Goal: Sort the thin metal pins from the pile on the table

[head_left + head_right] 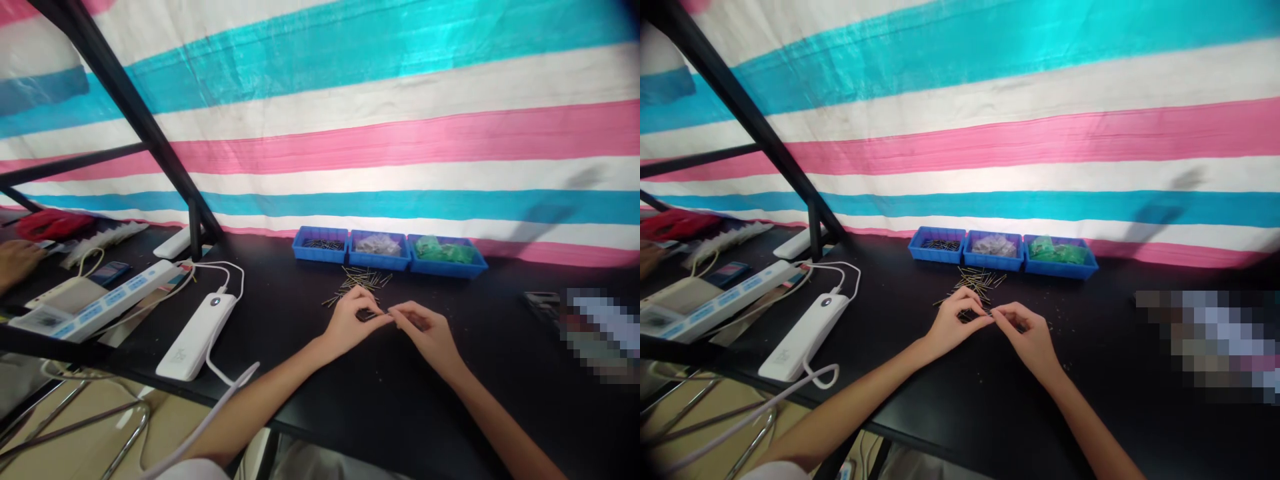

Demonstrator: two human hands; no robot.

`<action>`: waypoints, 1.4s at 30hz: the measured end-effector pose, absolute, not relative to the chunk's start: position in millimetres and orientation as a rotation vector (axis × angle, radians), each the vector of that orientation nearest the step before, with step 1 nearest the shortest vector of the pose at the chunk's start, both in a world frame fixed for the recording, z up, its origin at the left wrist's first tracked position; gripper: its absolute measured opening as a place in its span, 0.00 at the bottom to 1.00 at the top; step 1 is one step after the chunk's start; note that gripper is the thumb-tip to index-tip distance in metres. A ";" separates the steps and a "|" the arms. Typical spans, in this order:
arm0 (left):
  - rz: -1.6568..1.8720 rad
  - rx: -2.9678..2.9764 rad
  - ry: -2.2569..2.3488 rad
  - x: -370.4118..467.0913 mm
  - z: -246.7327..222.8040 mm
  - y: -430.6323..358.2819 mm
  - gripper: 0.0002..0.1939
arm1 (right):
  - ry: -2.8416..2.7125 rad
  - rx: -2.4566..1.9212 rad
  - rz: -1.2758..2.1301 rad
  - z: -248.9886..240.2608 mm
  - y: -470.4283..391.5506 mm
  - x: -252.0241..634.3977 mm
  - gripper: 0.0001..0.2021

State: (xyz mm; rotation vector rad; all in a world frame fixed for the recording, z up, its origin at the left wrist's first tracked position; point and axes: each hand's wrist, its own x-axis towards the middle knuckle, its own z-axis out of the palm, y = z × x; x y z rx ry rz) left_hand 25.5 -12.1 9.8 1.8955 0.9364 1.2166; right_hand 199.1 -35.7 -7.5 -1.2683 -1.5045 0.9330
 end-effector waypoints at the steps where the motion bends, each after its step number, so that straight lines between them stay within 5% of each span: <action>1: 1.173 1.916 0.915 25.3 7.5 -11.5 0.10 | -1.505 -1.255 0.931 -7.9 -35.5 198.6 0.10; 8: 0.944 2.064 0.875 21.8 0.4 -8.0 0.09 | -1.609 -1.177 0.818 -7.2 -38.1 191.8 0.10; 42: 1.119 1.828 0.932 18.1 12.6 -12.6 0.09 | -1.811 -1.207 0.759 -5.8 -40.4 187.8 0.09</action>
